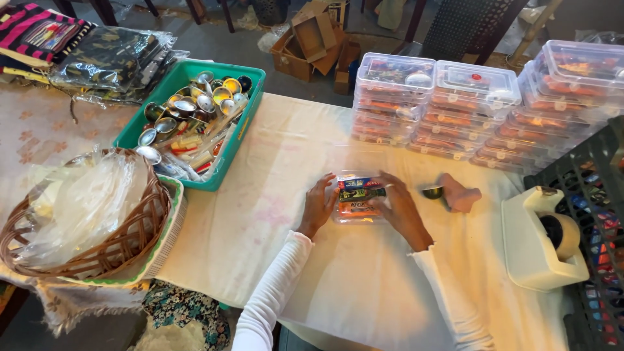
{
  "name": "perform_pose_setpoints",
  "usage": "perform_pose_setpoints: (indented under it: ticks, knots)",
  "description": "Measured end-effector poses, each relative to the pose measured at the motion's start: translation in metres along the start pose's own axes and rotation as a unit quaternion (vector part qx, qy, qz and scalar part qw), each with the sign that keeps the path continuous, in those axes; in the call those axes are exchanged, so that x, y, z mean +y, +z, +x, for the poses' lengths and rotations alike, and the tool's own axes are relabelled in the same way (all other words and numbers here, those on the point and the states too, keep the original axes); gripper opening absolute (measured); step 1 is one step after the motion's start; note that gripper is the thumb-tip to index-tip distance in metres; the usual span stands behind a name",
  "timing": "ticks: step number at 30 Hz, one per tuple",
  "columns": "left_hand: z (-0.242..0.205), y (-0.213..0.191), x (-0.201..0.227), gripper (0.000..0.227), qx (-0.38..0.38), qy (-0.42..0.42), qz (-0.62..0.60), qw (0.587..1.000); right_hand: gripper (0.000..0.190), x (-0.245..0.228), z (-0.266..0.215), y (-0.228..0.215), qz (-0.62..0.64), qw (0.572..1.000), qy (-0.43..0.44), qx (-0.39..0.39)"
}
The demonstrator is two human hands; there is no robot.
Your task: The person places small packaged items into a clear plastic container and secures the lid. They then retrieve a small orange packet and a green tube, wiping them with a cloth before placing them into the container.
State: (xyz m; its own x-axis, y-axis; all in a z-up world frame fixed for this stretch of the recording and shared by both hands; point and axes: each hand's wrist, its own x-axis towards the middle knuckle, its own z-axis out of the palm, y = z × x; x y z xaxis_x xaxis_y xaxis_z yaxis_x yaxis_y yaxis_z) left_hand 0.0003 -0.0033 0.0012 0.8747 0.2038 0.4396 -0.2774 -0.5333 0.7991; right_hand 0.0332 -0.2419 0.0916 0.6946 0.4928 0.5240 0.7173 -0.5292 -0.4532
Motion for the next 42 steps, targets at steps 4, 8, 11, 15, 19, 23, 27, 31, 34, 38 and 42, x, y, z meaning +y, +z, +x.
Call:
perform_pose_setpoints:
  ticks: [4,8,11,15,19,23,27,31,34,38,42]
  knots:
    - [-0.001,-0.001,0.001,0.041,0.002,0.015,0.016,1.000,0.062,0.007,0.007,0.026,0.054,0.993,-0.044,-0.099]
    - [0.000,-0.002,0.004,0.039,-0.002,0.009,0.013,1.000,0.073,0.006,0.008,0.029,0.014,0.984,-0.044,-0.172]
    - [0.000,0.000,0.004,0.039,-0.006,0.010,0.014,1.000,0.078,0.011,0.008,0.025,0.003,0.983,-0.027,-0.181]
    - [-0.001,0.000,0.001,0.035,-0.008,0.017,0.000,1.000,0.080,0.015,0.007,0.027,0.007,0.984,-0.023,-0.179]
    - [-0.003,0.003,0.001,0.038,-0.005,0.013,0.027,1.000,0.077,0.018,0.004,0.030,0.001,0.981,-0.007,-0.193]
    - [-0.002,0.002,0.001,0.041,-0.006,0.021,0.031,0.999,0.074,0.015,0.005,0.035,-0.014,0.983,-0.009,-0.184]
    - [-0.002,0.005,-0.003,0.040,-0.009,0.020,0.038,0.999,0.076,0.014,0.006,0.036,0.000,0.984,0.023,-0.176]
    - [-0.005,0.005,-0.001,0.038,-0.002,0.029,0.042,0.999,0.081,0.046,-0.002,0.060,0.027,0.985,0.036,-0.169]
    - [-0.002,0.005,-0.002,0.037,-0.008,0.021,0.048,0.999,0.084,0.053,-0.001,0.063,0.043,0.984,0.032,-0.170]
    - [-0.002,0.005,-0.003,0.036,-0.013,0.021,0.060,0.998,0.083,0.049,0.007,0.039,0.112,0.976,0.036,-0.184]
    - [-0.002,0.004,-0.001,0.037,-0.012,0.015,0.053,0.998,0.080,0.044,0.015,-0.002,0.182,0.966,0.049,-0.176]
